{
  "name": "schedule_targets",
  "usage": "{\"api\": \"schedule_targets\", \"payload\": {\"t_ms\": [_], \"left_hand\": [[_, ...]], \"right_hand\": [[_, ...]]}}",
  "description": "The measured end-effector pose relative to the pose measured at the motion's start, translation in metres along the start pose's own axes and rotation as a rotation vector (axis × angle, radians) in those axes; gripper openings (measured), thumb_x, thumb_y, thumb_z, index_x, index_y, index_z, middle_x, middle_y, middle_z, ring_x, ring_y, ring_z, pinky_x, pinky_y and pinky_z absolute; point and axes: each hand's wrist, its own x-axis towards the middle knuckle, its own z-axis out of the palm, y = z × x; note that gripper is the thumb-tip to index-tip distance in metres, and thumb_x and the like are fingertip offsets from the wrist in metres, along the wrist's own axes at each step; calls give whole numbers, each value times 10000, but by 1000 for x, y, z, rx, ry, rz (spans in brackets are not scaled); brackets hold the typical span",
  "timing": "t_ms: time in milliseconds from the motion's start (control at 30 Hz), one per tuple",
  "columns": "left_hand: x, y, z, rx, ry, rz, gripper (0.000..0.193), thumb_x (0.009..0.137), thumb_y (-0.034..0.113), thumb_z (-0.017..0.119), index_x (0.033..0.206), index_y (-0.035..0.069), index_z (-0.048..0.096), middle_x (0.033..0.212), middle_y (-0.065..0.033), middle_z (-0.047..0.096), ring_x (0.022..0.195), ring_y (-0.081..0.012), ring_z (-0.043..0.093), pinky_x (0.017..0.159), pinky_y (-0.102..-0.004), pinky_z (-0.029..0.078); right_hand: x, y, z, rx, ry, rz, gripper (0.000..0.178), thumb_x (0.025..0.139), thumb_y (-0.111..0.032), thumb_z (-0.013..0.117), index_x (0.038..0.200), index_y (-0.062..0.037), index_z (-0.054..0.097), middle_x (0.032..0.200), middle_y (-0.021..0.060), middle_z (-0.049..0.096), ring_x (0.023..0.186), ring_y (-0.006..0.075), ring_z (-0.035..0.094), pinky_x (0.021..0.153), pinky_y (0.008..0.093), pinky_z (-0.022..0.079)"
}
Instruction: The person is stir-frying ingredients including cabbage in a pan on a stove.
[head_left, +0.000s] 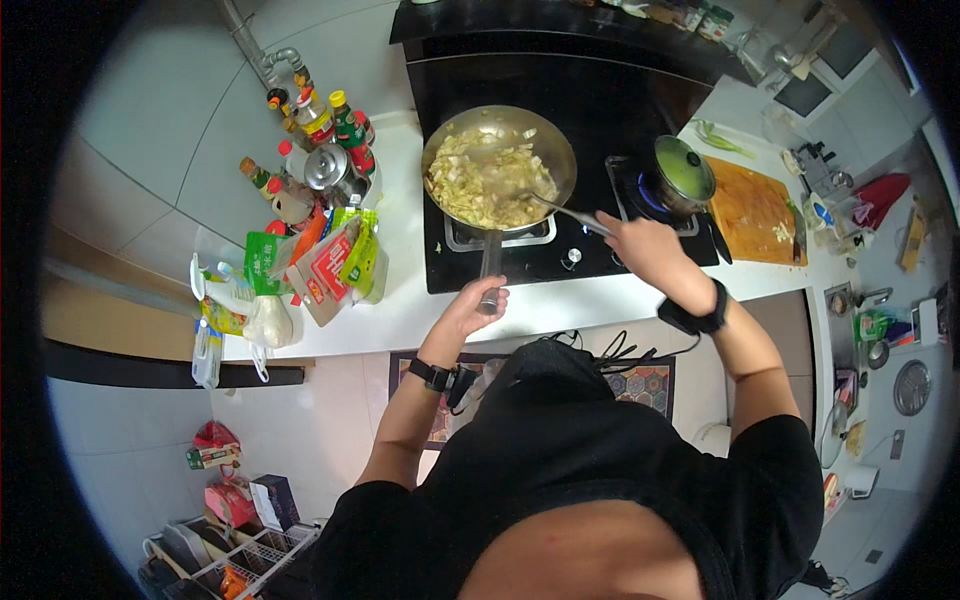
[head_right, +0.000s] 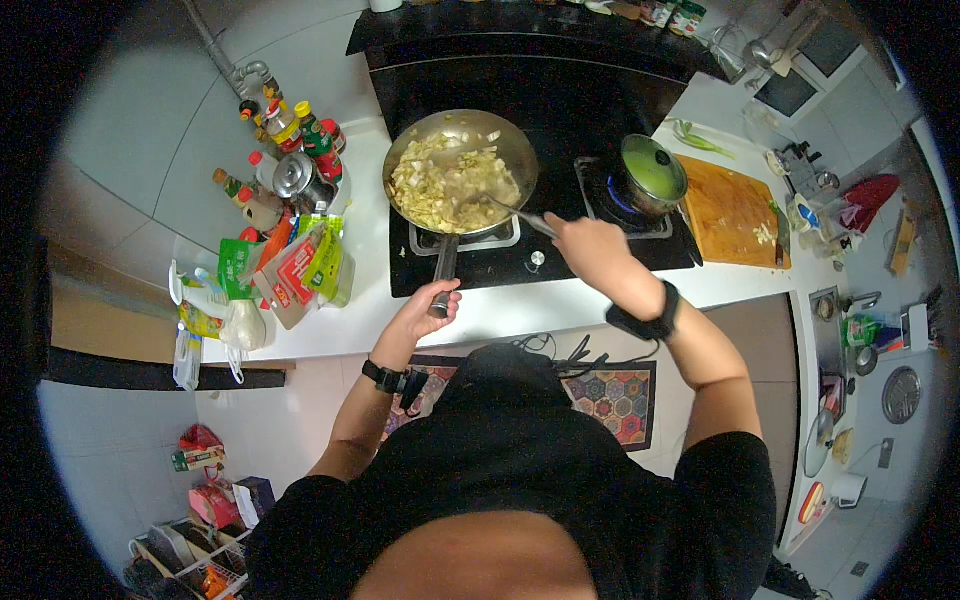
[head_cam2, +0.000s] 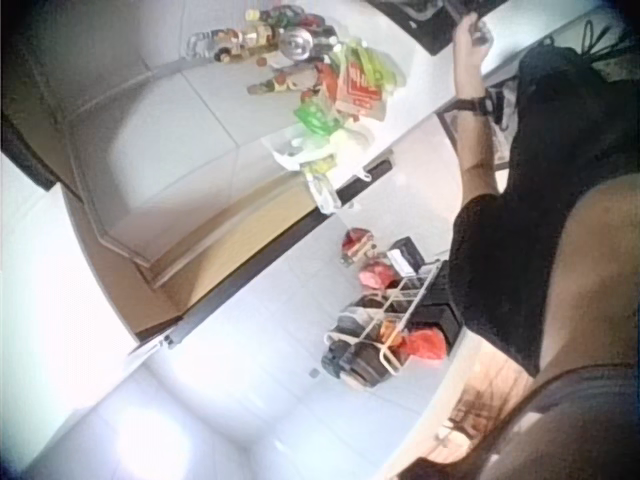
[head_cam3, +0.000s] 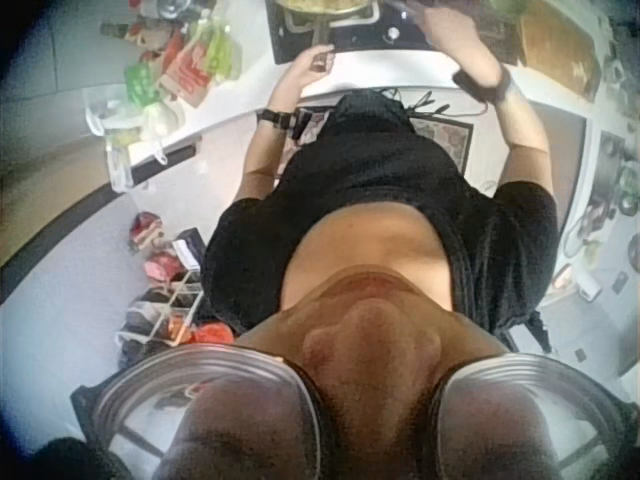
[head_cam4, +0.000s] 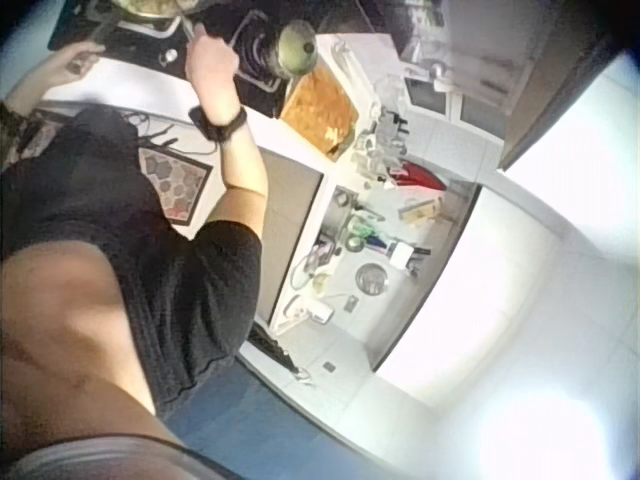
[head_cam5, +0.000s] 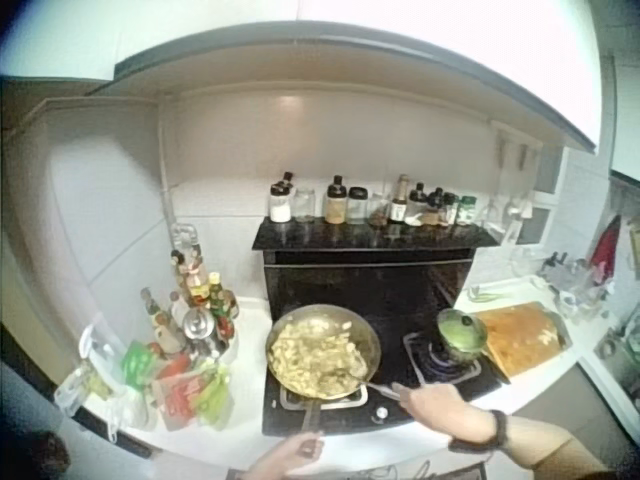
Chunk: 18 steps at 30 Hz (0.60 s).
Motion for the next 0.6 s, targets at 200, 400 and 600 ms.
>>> {"api": "schedule_targets", "payload": {"t_ms": [200,400,600], "left_hand": [[-7,3,12,53,24,26,131,772,93,594,834,41,490,710,-56,500,590,-126,488,509,-222,433],[-6,-1,18,146,47,78,119,804,118,572,813,60,469,656,-36,499,538,-111,483,458,-212,430],[-8,2,23,152,39,64,141,796,122,585,778,65,457,664,-40,499,547,-119,489,476,-218,436]], "right_hand": [[53,29,31,260,291,91,295,820,-224,520,1083,-97,562,720,170,611,667,326,600,599,414,484],[82,70,65,467,262,247,294,843,-237,498,1067,-59,567,835,205,606,743,346,598,662,401,482],[107,25,84,1270,-184,424,382,902,-249,417,1154,33,471,466,-3,388,347,82,343,318,248,261]]}}
